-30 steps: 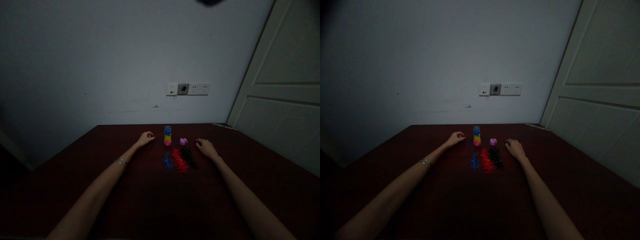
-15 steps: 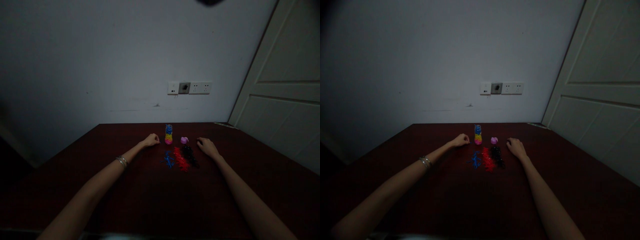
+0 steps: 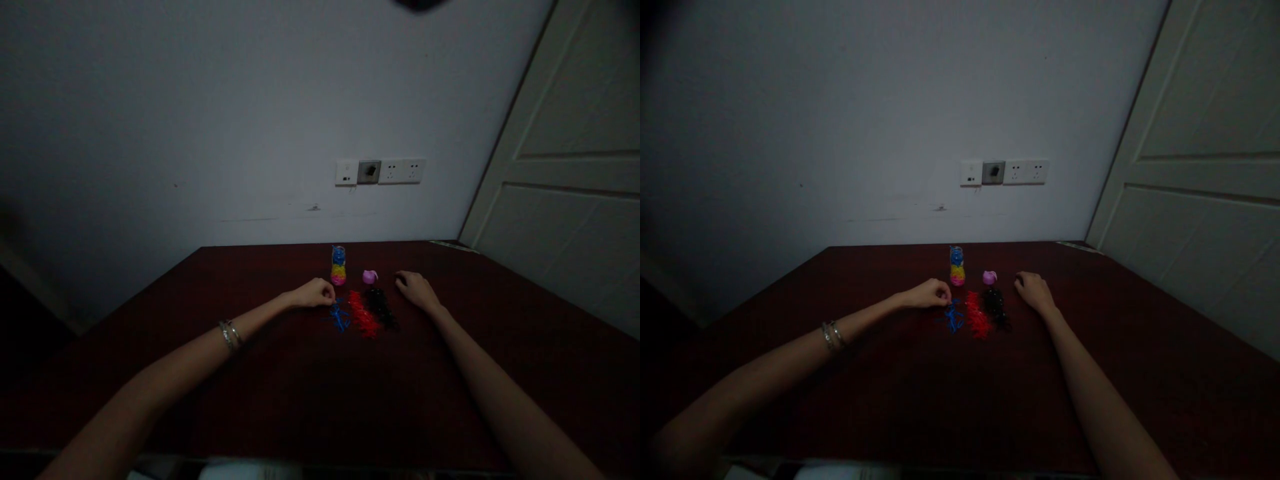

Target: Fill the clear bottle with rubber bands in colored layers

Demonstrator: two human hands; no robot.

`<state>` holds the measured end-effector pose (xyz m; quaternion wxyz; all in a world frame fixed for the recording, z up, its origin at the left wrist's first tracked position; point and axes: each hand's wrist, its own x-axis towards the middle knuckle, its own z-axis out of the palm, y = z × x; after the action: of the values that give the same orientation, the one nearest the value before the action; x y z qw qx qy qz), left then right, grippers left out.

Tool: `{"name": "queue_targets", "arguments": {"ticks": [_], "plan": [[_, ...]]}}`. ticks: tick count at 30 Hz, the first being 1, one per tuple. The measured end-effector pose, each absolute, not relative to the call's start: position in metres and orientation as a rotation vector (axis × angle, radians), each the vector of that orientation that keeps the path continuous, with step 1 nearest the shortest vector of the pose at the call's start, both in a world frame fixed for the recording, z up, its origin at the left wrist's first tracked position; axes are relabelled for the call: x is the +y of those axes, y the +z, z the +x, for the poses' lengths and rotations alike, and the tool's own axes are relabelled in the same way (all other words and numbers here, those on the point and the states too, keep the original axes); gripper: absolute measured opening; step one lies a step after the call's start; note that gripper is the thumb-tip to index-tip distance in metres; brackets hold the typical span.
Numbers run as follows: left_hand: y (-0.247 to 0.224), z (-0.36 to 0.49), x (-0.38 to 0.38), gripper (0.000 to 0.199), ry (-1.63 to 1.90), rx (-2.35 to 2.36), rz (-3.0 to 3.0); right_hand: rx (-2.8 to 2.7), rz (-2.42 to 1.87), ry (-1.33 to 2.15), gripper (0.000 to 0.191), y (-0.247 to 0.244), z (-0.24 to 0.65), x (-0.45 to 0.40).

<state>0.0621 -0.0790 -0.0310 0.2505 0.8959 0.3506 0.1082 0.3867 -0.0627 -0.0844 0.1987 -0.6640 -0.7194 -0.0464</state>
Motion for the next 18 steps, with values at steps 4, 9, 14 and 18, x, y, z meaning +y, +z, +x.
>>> {"name": "queue_targets", "arguments": {"ticks": [4, 9, 14, 18], "plan": [[-0.028, 0.062, -0.087, 0.033, 0.368, 0.966, 2.538, -2.008, -1.870, -0.125, 0.039, -0.086, 0.387, -0.062], [-0.028, 0.065, -0.101, 0.072, 0.297, 0.890, 2.726, -1.990, -1.893, -0.123, 0.038, -0.085, 0.386, -0.062], [-0.025, 0.067, -0.120, 0.087, 0.072, 0.954, 2.824, -2.004, -1.890, -0.123, 0.039, -0.084, 0.385, -0.064], [-0.024, 0.065, -0.124, 0.071, 0.053, 0.954, 2.857, -2.007, -1.895, -0.129, 0.038, -0.085, 0.385, -0.064]]}}
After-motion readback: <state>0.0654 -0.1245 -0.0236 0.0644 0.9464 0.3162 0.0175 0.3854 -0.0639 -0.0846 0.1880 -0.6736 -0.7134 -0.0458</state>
